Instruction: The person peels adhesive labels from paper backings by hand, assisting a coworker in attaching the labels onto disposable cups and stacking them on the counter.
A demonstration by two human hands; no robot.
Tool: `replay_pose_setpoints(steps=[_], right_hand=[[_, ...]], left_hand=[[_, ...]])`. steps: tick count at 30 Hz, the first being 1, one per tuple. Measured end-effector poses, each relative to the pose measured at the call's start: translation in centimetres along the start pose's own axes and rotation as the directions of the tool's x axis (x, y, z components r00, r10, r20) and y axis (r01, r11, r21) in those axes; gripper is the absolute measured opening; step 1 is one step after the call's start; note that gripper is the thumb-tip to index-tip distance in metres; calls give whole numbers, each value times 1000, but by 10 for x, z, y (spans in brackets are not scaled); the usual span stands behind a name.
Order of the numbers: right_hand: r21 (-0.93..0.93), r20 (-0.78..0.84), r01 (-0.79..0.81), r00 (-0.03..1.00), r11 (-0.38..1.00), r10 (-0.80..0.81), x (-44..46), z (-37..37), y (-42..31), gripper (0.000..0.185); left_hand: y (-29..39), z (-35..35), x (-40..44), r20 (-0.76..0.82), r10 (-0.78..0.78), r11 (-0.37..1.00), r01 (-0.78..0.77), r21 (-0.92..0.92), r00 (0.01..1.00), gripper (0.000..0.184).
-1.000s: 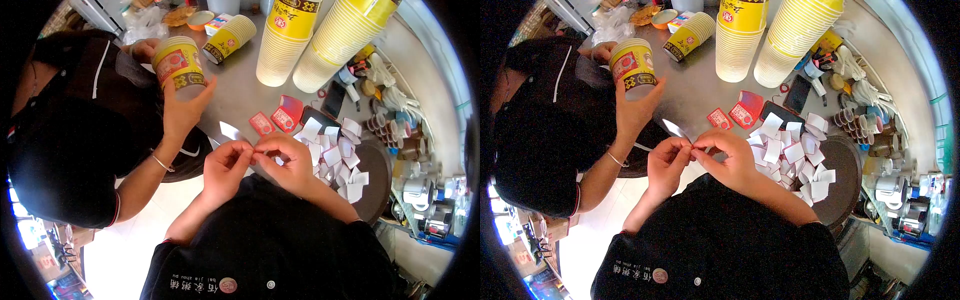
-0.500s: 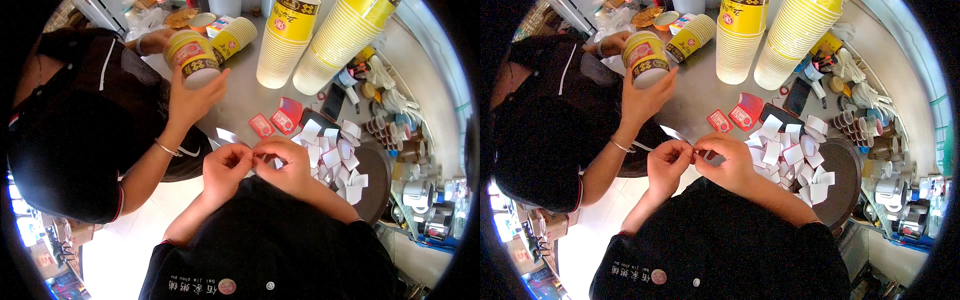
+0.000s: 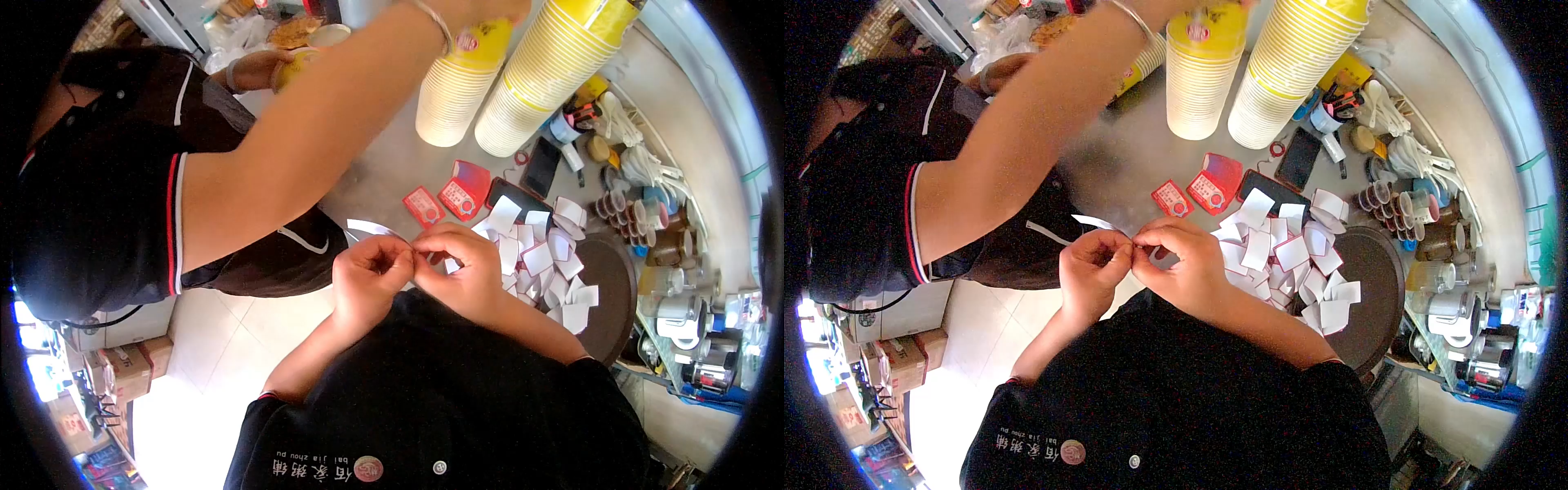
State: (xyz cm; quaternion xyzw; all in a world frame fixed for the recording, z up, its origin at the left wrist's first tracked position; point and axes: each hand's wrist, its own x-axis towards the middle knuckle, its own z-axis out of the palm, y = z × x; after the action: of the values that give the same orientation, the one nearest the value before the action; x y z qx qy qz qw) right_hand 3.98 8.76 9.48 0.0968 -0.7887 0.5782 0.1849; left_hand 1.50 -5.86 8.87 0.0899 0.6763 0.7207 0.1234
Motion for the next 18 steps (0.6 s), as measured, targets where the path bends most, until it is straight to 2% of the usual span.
replay_pose_setpoints(steps=[3,7,9,10,12,13,15,17,18], right_hand=[[-6,2,-20,1000,1000,20,0,-1,0,15],[92,42,-109,994,990,105,-2,-3,-1,12],[237,76,-237,971,942,226,-4,-4,4,11],[236,76,-236,972,943,224,-4,-6,4,11],[304,175,-387,921,870,348,-2,-12,4,9],[304,175,-386,921,871,348,-1,-16,5,9],[242,95,-477,878,845,469,4,-28,7,7],[193,-116,-355,918,915,380,13,-47,12,5],[82,-251,-200,944,976,215,18,-55,23,7]], left_hand=[[-3,0,0,7,7,999,-7,-45,1000,5],[-2,1,-1,5,15,996,-15,-93,1000,4],[-3,1,0,23,21,996,-19,-84,1000,4],[-5,1,0,36,12,996,-9,-87,999,4],[-5,2,-1,49,2,996,2,-92,999,3],[-6,2,-1,50,3,996,1,-93,999,3],[-14,0,-3,6,-64,998,64,-4,998,4],[-24,-5,-1,15,-109,992,109,-67,994,4],[-32,-6,1,26,-154,980,156,-126,988,6]])
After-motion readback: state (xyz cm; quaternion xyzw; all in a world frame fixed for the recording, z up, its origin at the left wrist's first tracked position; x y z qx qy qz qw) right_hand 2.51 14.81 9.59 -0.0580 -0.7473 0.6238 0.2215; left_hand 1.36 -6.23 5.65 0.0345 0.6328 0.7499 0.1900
